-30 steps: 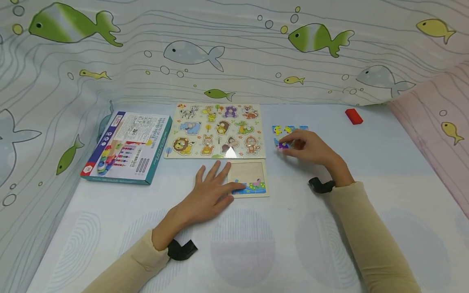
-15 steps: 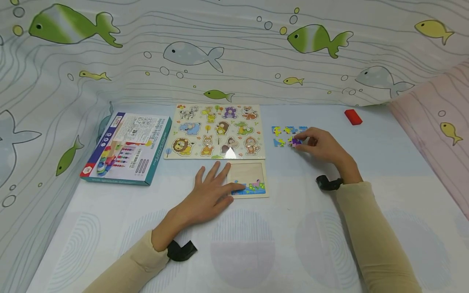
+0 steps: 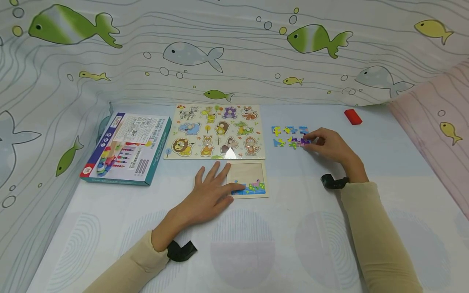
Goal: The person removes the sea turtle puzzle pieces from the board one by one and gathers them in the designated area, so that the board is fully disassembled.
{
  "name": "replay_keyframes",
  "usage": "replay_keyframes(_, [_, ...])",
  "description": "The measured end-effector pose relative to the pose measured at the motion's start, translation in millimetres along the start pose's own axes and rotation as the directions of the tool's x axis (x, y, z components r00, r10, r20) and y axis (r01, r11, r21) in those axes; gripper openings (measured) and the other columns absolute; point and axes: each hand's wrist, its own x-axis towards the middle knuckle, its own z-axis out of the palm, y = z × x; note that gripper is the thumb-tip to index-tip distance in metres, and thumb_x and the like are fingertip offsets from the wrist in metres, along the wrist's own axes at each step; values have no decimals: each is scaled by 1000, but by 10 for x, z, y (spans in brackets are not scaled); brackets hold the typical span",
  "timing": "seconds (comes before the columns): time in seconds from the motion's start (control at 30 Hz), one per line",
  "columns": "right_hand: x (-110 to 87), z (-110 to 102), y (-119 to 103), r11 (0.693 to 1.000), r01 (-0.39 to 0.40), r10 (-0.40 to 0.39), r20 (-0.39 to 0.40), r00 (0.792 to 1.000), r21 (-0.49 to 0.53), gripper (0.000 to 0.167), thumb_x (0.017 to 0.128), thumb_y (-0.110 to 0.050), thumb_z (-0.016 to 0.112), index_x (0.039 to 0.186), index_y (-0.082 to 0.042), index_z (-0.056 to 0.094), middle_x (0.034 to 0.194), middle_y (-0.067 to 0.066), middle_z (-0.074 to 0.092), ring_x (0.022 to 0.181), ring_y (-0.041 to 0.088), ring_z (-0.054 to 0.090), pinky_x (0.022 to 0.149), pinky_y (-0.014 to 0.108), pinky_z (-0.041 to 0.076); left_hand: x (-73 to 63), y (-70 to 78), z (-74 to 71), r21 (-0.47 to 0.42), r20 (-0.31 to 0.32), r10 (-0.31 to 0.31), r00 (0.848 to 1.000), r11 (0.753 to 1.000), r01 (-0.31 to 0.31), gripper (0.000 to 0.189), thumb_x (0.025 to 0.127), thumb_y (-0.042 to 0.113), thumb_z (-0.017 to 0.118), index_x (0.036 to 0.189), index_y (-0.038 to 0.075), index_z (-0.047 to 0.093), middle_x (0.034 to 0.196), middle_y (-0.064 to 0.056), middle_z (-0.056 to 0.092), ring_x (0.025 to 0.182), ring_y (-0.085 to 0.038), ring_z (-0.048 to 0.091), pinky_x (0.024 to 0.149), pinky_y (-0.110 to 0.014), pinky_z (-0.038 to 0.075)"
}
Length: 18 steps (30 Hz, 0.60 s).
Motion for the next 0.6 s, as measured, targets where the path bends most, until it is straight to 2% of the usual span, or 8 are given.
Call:
replay_keyframes(0.23, [4,11,29,1000,-19,18,-7,1000,-17,42,95,-26,72,134,-11,66,118,15,61,99,28,50,79,37,43,-1,-9,11,4,1,1,1000,1000,-1,39,104,33,53,143,39,58,170,-15,21,159,-43,6,119,-73,1])
replay_keyframes(0.6, [21,37,48,999,32,-33,-34,999,-41,38,95,-22,72,131,-8,68,115,15,58,97,28,49,76,35,42,6,-14,22,13,3,-5,1000,1000,5,40,104,33,53,143,39,57,170,-15,20,159,-42,5,119,-73,0])
